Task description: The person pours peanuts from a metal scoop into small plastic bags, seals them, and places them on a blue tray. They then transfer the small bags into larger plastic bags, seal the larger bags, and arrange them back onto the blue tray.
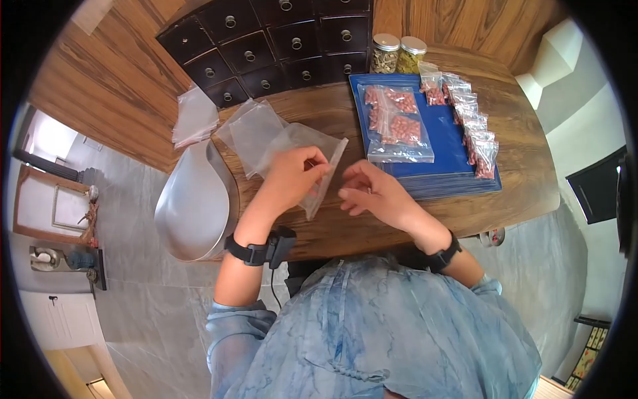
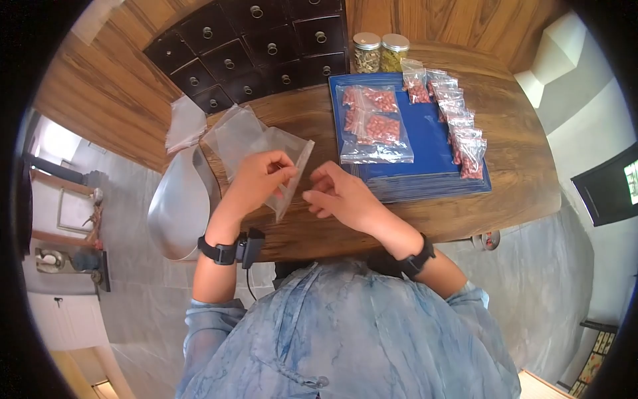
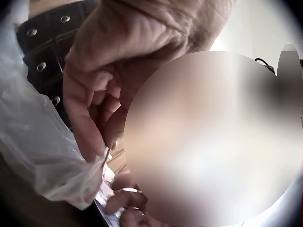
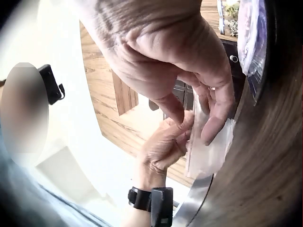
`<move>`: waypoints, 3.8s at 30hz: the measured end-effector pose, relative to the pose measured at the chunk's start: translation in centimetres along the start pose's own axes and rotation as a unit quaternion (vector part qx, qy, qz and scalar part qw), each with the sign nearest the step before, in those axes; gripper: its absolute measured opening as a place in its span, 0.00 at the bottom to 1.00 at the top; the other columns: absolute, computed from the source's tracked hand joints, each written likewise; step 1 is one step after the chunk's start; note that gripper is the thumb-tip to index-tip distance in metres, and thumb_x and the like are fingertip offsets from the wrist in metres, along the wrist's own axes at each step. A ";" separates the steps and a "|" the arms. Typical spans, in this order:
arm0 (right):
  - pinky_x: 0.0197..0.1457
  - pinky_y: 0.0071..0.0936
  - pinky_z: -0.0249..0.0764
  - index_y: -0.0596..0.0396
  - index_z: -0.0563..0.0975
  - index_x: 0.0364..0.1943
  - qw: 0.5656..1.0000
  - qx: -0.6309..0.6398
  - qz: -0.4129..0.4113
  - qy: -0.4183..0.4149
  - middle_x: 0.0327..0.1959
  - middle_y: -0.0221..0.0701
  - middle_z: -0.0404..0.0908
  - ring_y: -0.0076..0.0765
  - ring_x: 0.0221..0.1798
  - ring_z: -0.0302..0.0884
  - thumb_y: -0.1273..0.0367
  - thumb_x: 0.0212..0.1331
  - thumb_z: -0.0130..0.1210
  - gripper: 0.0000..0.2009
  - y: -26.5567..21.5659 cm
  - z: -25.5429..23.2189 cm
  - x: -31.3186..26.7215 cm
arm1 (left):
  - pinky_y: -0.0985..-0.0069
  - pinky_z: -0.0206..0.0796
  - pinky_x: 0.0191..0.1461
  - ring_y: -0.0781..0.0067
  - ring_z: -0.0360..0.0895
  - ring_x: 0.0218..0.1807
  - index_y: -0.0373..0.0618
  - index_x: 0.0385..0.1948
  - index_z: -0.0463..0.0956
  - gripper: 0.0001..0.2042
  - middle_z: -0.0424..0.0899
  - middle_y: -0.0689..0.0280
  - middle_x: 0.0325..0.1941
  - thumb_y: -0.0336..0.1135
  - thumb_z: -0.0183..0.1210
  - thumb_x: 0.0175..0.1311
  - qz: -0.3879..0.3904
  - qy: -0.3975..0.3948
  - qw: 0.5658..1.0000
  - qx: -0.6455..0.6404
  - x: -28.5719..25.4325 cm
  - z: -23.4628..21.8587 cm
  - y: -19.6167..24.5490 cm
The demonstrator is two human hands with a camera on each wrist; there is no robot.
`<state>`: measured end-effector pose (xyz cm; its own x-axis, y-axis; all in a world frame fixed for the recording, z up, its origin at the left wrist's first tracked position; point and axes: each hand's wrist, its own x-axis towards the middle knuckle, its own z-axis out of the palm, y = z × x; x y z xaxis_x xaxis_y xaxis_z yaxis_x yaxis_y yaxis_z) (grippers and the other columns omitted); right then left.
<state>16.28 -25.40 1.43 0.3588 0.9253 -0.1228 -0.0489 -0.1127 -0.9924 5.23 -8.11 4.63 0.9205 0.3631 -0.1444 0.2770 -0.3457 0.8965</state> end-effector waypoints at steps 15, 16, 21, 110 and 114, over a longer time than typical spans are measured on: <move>0.41 0.28 0.81 0.65 0.64 0.50 0.996 0.085 0.032 0.019 0.35 0.43 0.79 0.36 0.39 0.82 0.81 0.62 0.41 0.13 2.6 1.5 2.6 | 0.81 0.68 0.23 0.81 0.76 0.26 0.38 0.32 0.69 0.07 0.76 0.67 0.23 0.32 0.51 0.67 -0.004 0.068 0.988 -0.137 -1.5 1.2 -3.9; 0.40 0.28 0.81 0.65 0.64 0.50 0.996 0.076 0.036 0.024 0.35 0.43 0.79 0.36 0.38 0.82 0.82 0.62 0.41 0.12 2.5 1.6 2.7 | 0.80 0.68 0.24 0.78 0.76 0.26 0.39 0.32 0.69 0.07 0.76 0.66 0.23 0.32 0.51 0.66 -0.011 0.104 0.989 -0.101 -2.0 0.8 -3.4; 0.37 0.28 0.81 0.64 0.64 0.49 0.997 0.054 0.047 0.011 0.34 0.42 0.79 0.37 0.35 0.83 0.82 0.61 0.42 0.12 2.0 2.5 2.9 | 0.66 0.68 0.29 0.59 0.77 0.25 0.42 0.35 0.66 0.08 0.76 0.59 0.20 0.34 0.53 0.63 0.081 0.275 0.951 0.115 -3.0 1.2 -2.4; 0.43 0.22 0.73 0.59 0.72 0.46 0.970 0.014 -0.212 0.115 0.38 0.31 0.81 0.24 0.40 0.77 0.75 0.58 0.57 0.13 -4.0 0.4 0.5 | 0.79 0.74 0.40 0.74 0.79 0.44 0.36 0.53 0.66 0.22 0.79 0.62 0.44 0.24 0.62 0.56 0.043 0.017 0.962 -0.267 -4.4 3.6 -1.4; 0.45 0.21 0.73 0.62 0.74 0.49 0.987 0.150 -0.055 0.010 0.39 0.30 0.81 0.23 0.41 0.77 0.73 0.61 0.56 0.14 -2.2 0.1 -0.2 | 0.83 0.72 0.36 0.81 0.78 0.37 0.38 0.49 0.69 0.21 0.80 0.65 0.39 0.28 0.65 0.54 0.048 0.035 0.971 -0.233 -4.5 4.1 -1.2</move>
<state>16.19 -25.24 3.61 0.3964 0.9179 -0.0175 -0.2820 0.1037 -0.9538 1.84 -12.87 2.51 0.9107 0.4116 -0.0359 0.0206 0.0414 0.9989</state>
